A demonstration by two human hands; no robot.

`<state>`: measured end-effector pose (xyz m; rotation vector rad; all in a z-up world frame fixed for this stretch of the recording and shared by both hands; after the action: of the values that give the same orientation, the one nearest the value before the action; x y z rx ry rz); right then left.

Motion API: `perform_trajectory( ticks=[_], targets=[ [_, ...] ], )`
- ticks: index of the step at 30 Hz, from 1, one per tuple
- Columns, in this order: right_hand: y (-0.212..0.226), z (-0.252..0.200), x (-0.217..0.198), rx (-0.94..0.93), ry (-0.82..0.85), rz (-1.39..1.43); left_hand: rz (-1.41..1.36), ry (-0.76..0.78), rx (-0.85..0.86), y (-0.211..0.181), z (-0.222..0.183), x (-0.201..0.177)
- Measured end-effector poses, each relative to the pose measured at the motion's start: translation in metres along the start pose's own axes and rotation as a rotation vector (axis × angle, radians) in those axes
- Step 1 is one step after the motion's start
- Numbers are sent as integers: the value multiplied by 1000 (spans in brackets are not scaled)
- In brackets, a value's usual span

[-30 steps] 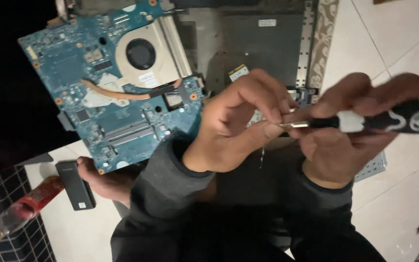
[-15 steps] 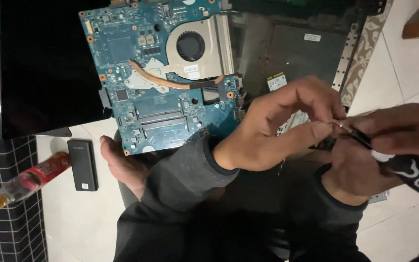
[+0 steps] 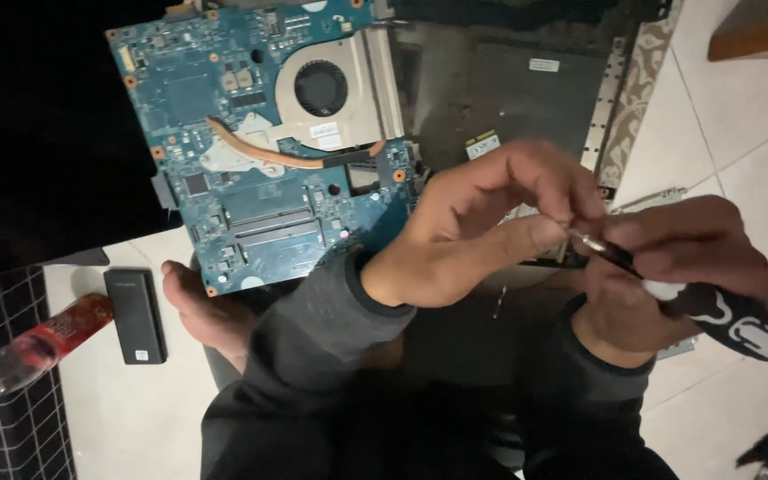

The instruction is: Disassembling a laptop by removing screws and disconnecting the hard drive and motherboard components using a screwdriver.

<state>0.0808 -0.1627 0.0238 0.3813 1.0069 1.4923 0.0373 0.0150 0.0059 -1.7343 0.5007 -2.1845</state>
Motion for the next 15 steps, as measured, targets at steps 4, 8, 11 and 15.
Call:
perform_trajectory(
  ticks=[4,8,11,15],
  targets=[
    [-2,-2,-9,-16,24,34,-65,24,-14,4,2,-2],
    [1,-1,-5,29,28,27,-83,13,-26,5,2,-1],
    [-3,-4,-11,19,71,18,-38,13,-25,3,2,-1],
    [-1,-1,-10,12,106,-42,160,20,-32,-9,1,2]
  ],
)
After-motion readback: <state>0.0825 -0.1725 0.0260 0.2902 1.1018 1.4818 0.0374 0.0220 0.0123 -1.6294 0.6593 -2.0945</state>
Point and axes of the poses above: each hand's wrist, its own z-axis towards the middle knuckle, its own x-axis out of the palm, y = z × x, the point moved 5 cm from there along z, towards the middle knuckle, and after that the axes turned 13 degrees about -z, right-handed, at the moved point
